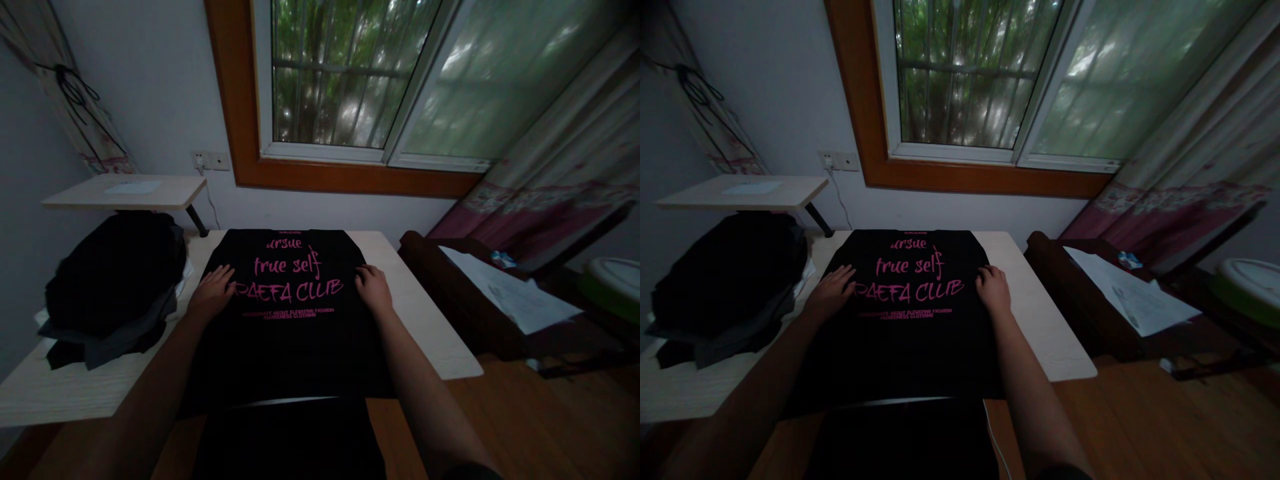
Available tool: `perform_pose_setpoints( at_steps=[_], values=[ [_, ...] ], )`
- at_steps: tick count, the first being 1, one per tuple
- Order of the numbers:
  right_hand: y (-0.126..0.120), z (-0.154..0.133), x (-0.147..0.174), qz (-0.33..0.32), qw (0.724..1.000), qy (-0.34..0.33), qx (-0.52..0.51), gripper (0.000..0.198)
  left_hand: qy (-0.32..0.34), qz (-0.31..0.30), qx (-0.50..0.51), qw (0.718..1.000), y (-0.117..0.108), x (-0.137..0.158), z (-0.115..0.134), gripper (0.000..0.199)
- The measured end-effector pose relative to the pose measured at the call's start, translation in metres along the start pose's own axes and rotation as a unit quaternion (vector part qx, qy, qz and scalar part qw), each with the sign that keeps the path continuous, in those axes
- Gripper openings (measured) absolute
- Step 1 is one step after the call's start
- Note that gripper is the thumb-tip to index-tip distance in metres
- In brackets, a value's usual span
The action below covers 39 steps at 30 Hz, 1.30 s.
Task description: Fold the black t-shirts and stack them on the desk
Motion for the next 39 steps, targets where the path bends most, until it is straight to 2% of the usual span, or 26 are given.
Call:
perform_pose_setpoints(
  at_steps=[28, 39],
  values=[
    [-0.005, -0.002, 0.002, -0.011, 0.999, 0.038, 0.006, 0.036, 0.006, 0.031, 0.016, 0.999, 0.0, 0.0, -0.002, 0.051],
    [-0.01, 0.002, 0.003, 0.029, 0.998, 0.049, 0.012, 0.034, -0.001, 0.048, 0.026, 0.998, -0.01, 0.004, 0.002, 0.049]
  ],
)
Point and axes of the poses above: each hand's wrist, its own x-axis away from the middle knuckle, its own y-axis out of the palm, z = x × y, the point moved 5 cm from there along -x, towards the middle knuckle
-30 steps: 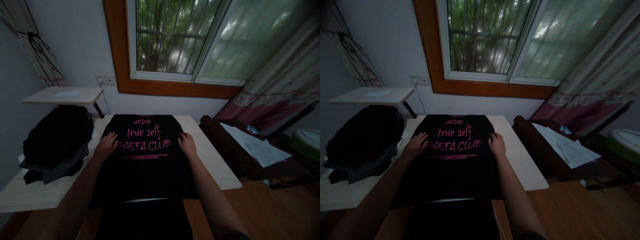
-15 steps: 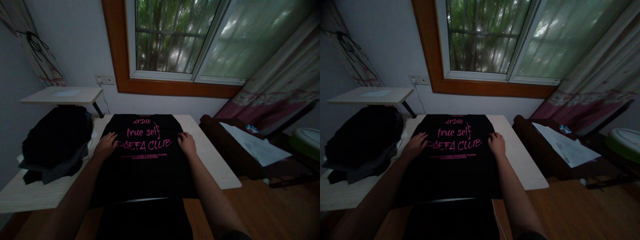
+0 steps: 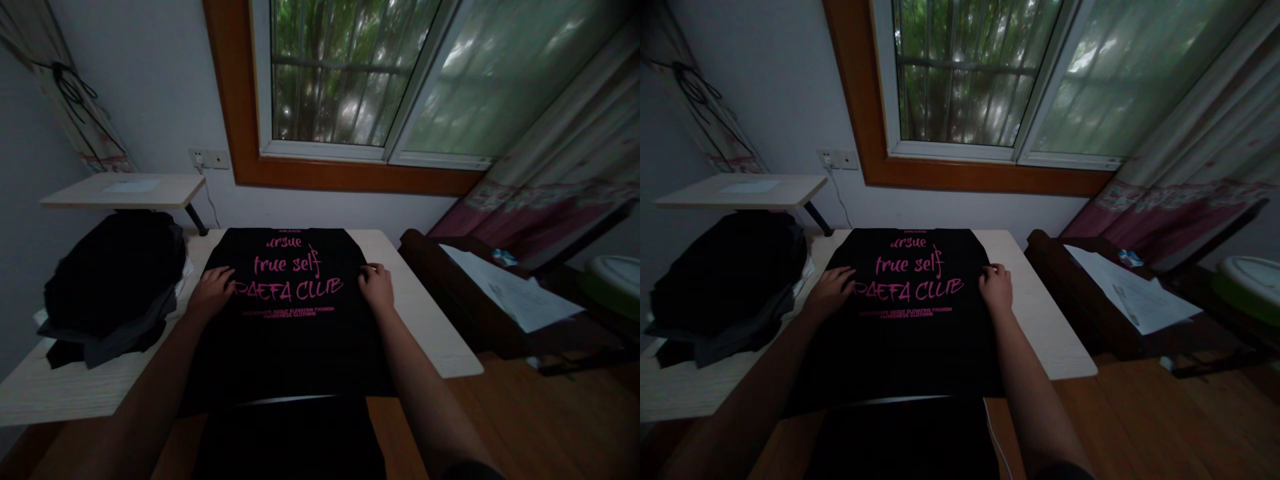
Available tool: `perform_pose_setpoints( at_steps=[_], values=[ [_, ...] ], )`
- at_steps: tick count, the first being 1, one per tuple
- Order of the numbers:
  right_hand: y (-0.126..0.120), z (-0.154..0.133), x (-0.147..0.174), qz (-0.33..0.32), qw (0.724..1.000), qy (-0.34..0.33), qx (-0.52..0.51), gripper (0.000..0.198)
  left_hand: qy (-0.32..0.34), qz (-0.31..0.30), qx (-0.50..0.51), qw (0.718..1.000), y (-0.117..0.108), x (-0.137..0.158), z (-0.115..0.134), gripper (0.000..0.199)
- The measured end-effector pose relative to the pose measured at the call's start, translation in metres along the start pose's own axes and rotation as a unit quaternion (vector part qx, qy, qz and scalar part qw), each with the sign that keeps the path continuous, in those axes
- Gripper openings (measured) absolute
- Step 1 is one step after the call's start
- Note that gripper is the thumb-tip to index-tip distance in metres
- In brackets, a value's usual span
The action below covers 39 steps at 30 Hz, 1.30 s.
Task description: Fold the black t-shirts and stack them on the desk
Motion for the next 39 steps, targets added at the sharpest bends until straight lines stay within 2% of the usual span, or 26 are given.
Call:
perform_pose_setpoints(
  at_steps=[11, 19, 30, 39],
  values=[
    [-0.007, 0.005, 0.001, 0.006, 0.997, 0.081, 0.0, 0.039, 0.0, -0.002, 0.001, 1.0, 0.001, 0.0, -0.002, 0.048],
    [-0.013, 0.002, 0.003, -0.033, 0.991, 0.126, 0.005, 0.044, 0.013, 0.011, 0.009, 1.0, 0.004, 0.0, -0.004, 0.047],
    [-0.014, 0.013, 0.004, -0.069, 0.986, 0.144, -0.047, 0.047, 0.019, 0.022, 0.033, 0.999, 0.006, 0.0, -0.008, 0.047],
    [-0.033, 0.04, 0.021, -0.097, 0.976, 0.161, -0.108, 0.051, 0.018, 0.029, 0.026, 0.999, 0.007, 0.003, -0.009, 0.044]
  ],
)
Point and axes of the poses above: each hand's wrist, its own x-axis away from the middle knuckle, its own y-axis out of the palm, z = x × y, the point moved 5 cm from there along -x, towards the middle knuckle
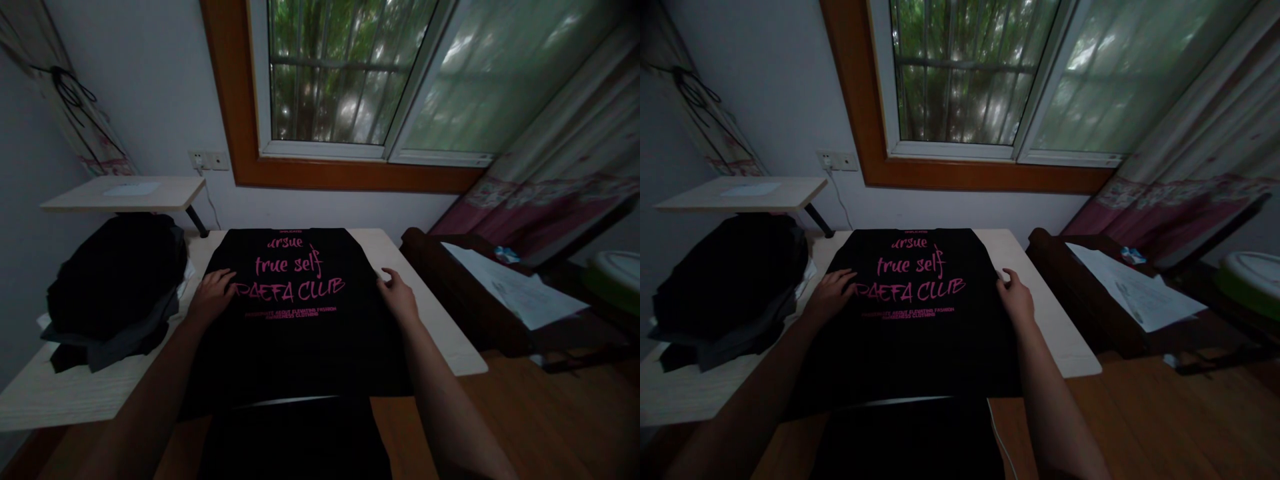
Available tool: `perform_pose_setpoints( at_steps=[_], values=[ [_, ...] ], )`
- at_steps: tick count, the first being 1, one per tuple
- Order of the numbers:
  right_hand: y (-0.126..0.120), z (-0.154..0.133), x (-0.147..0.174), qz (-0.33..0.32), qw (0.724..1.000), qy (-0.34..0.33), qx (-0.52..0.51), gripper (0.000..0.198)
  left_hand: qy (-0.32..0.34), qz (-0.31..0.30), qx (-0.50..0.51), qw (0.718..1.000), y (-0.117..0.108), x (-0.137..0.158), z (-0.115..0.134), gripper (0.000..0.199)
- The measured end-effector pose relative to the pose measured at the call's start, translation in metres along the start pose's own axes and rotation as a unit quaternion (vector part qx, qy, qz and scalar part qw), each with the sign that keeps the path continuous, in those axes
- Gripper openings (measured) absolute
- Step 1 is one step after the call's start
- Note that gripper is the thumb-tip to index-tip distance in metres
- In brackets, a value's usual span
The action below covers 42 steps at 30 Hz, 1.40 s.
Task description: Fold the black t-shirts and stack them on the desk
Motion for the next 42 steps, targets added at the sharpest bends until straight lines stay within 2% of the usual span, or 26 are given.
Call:
perform_pose_setpoints(
  at_steps=[4, 7, 10, 13, 16, 18, 21, 23, 25, 27, 29, 31, 32, 34, 35, 37, 38, 40, 42],
  values=[
    [-0.006, 0.009, 0.015, -0.093, 0.992, -0.027, -0.086, 0.051, 0.018, 0.002, -0.008, 1.0, -0.002, 0.005, 0.005, 0.046],
    [-0.01, 0.009, 0.029, -0.158, 0.964, -0.035, -0.212, 0.059, 0.039, 0.006, -0.016, 0.999, -0.003, 0.008, 0.007, 0.046],
    [-0.012, 0.004, 0.037, -0.195, 0.932, -0.03, -0.305, 0.06, 0.041, 0.002, -0.021, 0.999, -0.002, 0.01, 0.007, 0.046],
    [-0.013, -0.005, 0.036, -0.189, 0.908, 0.002, -0.373, 0.054, 0.031, -0.004, -0.014, 0.999, -0.002, 0.01, 0.007, 0.046],
    [-0.016, -0.023, 0.031, -0.148, 0.88, 0.039, -0.45, 0.051, 0.025, -0.004, -0.007, 1.0, -0.004, 0.01, 0.008, 0.046],
    [-0.019, -0.043, 0.027, -0.129, 0.856, 0.051, -0.498, 0.051, 0.025, -0.006, -0.005, 1.0, -0.004, 0.009, 0.008, 0.046],
    [-0.023, -0.088, 0.019, -0.135, 0.826, 0.039, -0.547, 0.055, 0.02, -0.013, -0.003, 1.0, -0.003, 0.008, 0.006, 0.046],
    [-0.021, -0.127, 0.012, -0.15, 0.827, -0.006, -0.542, 0.061, 0.019, -0.013, -0.001, 1.0, -0.002, 0.008, 0.005, 0.045],
    [-0.012, -0.171, 0.005, -0.154, 0.843, -0.061, -0.511, 0.065, 0.023, -0.007, 0.002, 1.0, -0.001, 0.008, 0.005, 0.045],
    [0.005, -0.216, 0.006, -0.157, 0.855, -0.113, -0.481, 0.067, 0.029, -0.001, 0.003, 1.0, -0.001, 0.008, 0.005, 0.045],
    [0.032, -0.259, 0.019, -0.199, 0.851, -0.168, -0.457, 0.067, 0.033, 0.005, 0.003, 0.999, -0.002, 0.009, 0.005, 0.044],
    [0.062, -0.295, 0.049, -0.289, 0.832, -0.245, -0.405, 0.066, 0.036, 0.01, 0.005, 0.999, -0.004, 0.01, 0.007, 0.043],
    [0.077, -0.308, 0.069, -0.348, 0.811, -0.301, -0.362, 0.064, 0.037, 0.01, 0.006, 0.999, -0.005, 0.01, 0.007, 0.043],
    [0.101, -0.318, 0.111, -0.452, 0.753, -0.403, -0.258, 0.055, 0.034, 0.007, 0.008, 0.999, -0.007, 0.011, 0.009, 0.042],
    [0.109, -0.315, 0.125, -0.477, 0.738, -0.423, -0.221, 0.048, 0.031, 0.003, 0.01, 0.999, -0.007, 0.011, 0.009, 0.042],
    [0.117, -0.302, 0.132, -0.483, 0.747, -0.406, -0.209, 0.039, 0.024, -0.003, 0.012, 1.0, -0.008, 0.011, 0.01, 0.043],
    [0.118, -0.294, 0.127, -0.466, 0.767, -0.384, -0.215, 0.037, 0.022, -0.004, 0.012, 1.0, -0.008, 0.01, 0.01, 0.043],
    [0.114, -0.273, 0.106, -0.394, 0.826, -0.341, -0.214, 0.035, 0.023, -0.002, 0.007, 1.0, -0.008, 0.01, 0.011, 0.044],
    [0.104, -0.251, 0.078, -0.271, 0.897, -0.307, -0.163, 0.033, 0.026, 0.005, 0.003, 1.0, -0.007, 0.01, 0.01, 0.044]
  ],
)
Point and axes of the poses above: each hand's wrist, its own x-axis away from the middle knuckle, its own y-axis out of the palm, z = x × y, the point moved 5 cm from there along -x, towards the middle knuckle
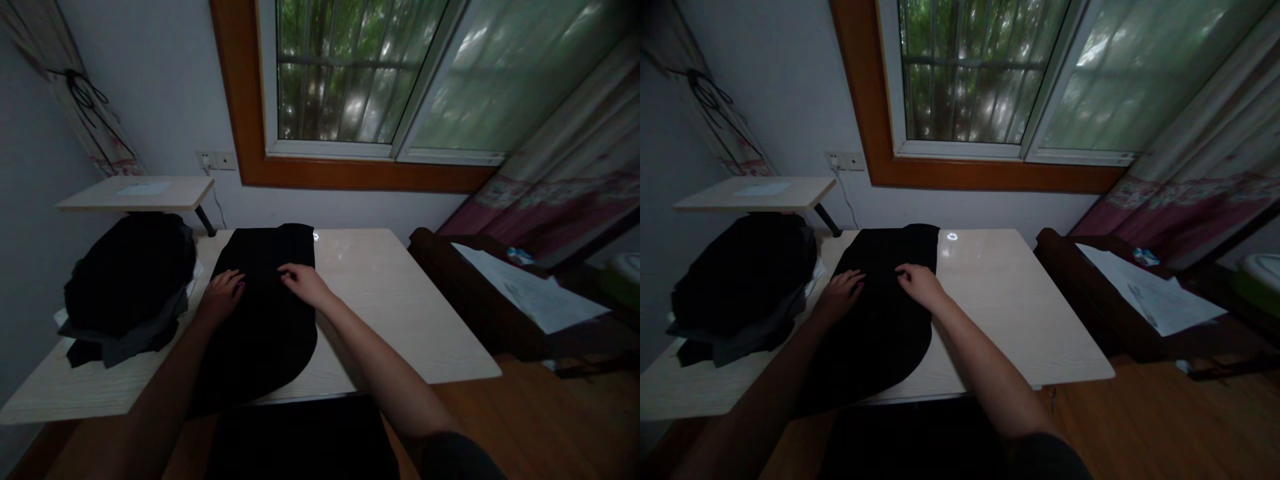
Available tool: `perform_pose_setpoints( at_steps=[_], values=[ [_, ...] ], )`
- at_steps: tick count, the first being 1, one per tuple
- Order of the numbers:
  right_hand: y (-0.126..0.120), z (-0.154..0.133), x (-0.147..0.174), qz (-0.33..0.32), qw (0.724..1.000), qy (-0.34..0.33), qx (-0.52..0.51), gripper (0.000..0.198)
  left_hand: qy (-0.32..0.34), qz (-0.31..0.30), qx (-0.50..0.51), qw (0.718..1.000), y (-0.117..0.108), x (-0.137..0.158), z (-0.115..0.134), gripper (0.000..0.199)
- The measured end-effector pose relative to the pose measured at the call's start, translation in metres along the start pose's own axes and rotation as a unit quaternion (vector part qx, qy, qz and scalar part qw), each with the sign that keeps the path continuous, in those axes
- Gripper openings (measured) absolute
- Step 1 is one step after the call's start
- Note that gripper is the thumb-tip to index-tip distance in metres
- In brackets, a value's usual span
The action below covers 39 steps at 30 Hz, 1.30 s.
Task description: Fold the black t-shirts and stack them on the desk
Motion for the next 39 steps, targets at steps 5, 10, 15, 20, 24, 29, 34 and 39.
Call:
perform_pose_setpoints(
  at_steps=[5, 10, 15, 20, 24, 29, 34, 39],
  values=[
    [-0.034, 0.046, 0.013, 0.13, 0.971, 0.118, 0.163, 0.055, 0.0, 0.006, -0.001, 1.0, 0.004, 0.0, -0.004, 0.042],
    [-0.015, 0.06, 0.02, 0.076, 0.978, 0.134, 0.141, 0.07, -0.002, 0.0, -0.008, 1.0, 0.007, -0.001, -0.006, 0.043],
    [-0.008, 0.064, 0.021, 0.05, 0.986, 0.123, 0.105, 0.063, 0.0, -0.001, -0.007, 1.0, 0.004, -0.002, -0.003, 0.042],
    [-0.019, 0.071, 0.035, 0.063, 0.988, 0.115, 0.081, 0.05, -0.001, -0.019, -0.015, 1.0, 0.005, 0.003, 0.01, 0.046],
    [-0.03, 0.081, 0.05, 0.062, 0.988, 0.124, 0.066, 0.042, 0.018, -0.059, -0.024, 0.998, 0.012, 0.014, 0.032, 0.049],
    [-0.052, 0.103, 0.08, 0.063, 0.986, 0.146, 0.043, 0.028, 0.07, -0.09, 0.012, 0.993, 0.011, 0.036, 0.075, 0.053],
    [-0.08, 0.129, 0.121, 0.042, 0.986, 0.159, -0.008, 0.019, 0.142, -0.127, 0.051, 0.98, -0.001, 0.056, 0.121, 0.058],
    [-0.108, 0.14, 0.15, -0.006, 0.984, 0.174, -0.035, 0.023, 0.199, -0.178, 0.079, 0.96, -0.012, 0.057, 0.144, 0.056]
  ],
)
Point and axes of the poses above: each hand's wrist, its own x-axis away from the middle knuckle, its own y-axis out of the palm, z = x × y, the point moved 5 cm from there along -x, towards the middle knuckle
